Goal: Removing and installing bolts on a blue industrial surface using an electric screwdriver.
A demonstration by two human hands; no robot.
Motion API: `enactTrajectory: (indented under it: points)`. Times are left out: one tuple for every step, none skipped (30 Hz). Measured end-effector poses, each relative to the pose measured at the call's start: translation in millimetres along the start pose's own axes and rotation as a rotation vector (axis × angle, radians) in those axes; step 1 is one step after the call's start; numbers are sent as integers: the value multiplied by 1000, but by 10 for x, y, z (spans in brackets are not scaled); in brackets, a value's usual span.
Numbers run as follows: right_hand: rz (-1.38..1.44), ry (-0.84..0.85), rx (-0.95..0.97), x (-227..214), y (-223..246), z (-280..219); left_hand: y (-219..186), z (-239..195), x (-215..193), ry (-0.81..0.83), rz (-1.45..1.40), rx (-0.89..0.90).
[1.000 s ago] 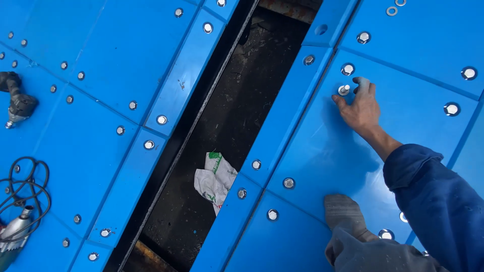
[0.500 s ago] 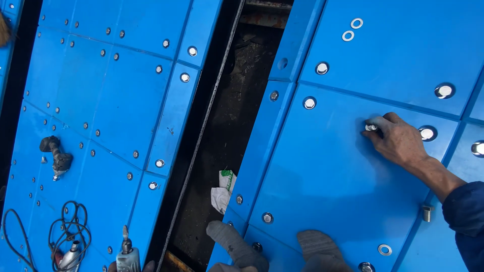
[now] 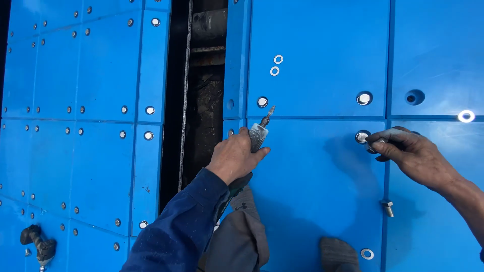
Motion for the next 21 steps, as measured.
enactTrajectory:
  points:
    - [68,-27,53,-129,-42,-52,-114,221,27,10,0,37]
    - [136,-54,105,-248,-78,-111,-226,436,54,20,-1,74]
    - [136,-63,116,-301,-128,-175,-282,633,120,26,-3,87]
    - [314,-98,141,-359,-188,-242,-355,828,188,35,-36,125]
    - [494,-139,156,-436,-236,-283,-445,1050,232,37,-67,166]
    - [494,-155,159,-428,-306,-336,-524,1242,289,35,-68,182]
    - [616,-192,144,-418,-358,-388,-600,1426,322,4,-81,211]
    - [737,-229,127,-406,-408,-438,-677,1611,352,-27,-93,240]
    - [740,-242,131,-289,-566,-479,-761,1751,370,-24,-92,254]
    - [802,-242,95,-168,-701,-509,-830,1899,383,-25,-113,238]
    - [863,-244,56,-50,-820,-528,-900,2062,382,-28,-133,225]
    - [865,-260,58,25,-787,-545,-996,2179,355,-27,-132,241]
    - [895,-260,126,147,-780,-587,-1031,2259,356,-32,-204,210]
    - [925,-260,194,283,-764,-628,-1052,2337,360,-36,-276,177]
    - [924,-261,203,416,-894,-621,-1083,2372,345,-28,-278,178]
    - [902,-272,280,568,-1042,-627,-1093,2405,300,-67,-311,172]
    - [871,-282,349,674,-1179,-608,-1102,2450,229,-114,-351,164]
    - [862,-284,351,687,-1015,-578,-1024,2457,212,-113,-360,162]
    - [813,-317,368,683,-857,-571,-950,2439,203,-114,-392,207]
    - [764,-349,385,683,-696,-563,-874,2421,192,-115,-424,251]
    - [755,-344,394,752,-707,-560,-646,2338,204,-108,-432,244]
Point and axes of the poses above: each hand's wrist, its own z-axis towards the middle knuckle, its own x-axis out of the palm, y = z × x, the point moved 5 cm from there along z, towards the middle knuckle, and after that the axes turned 1 degree about -z, right-handed, at the moved point
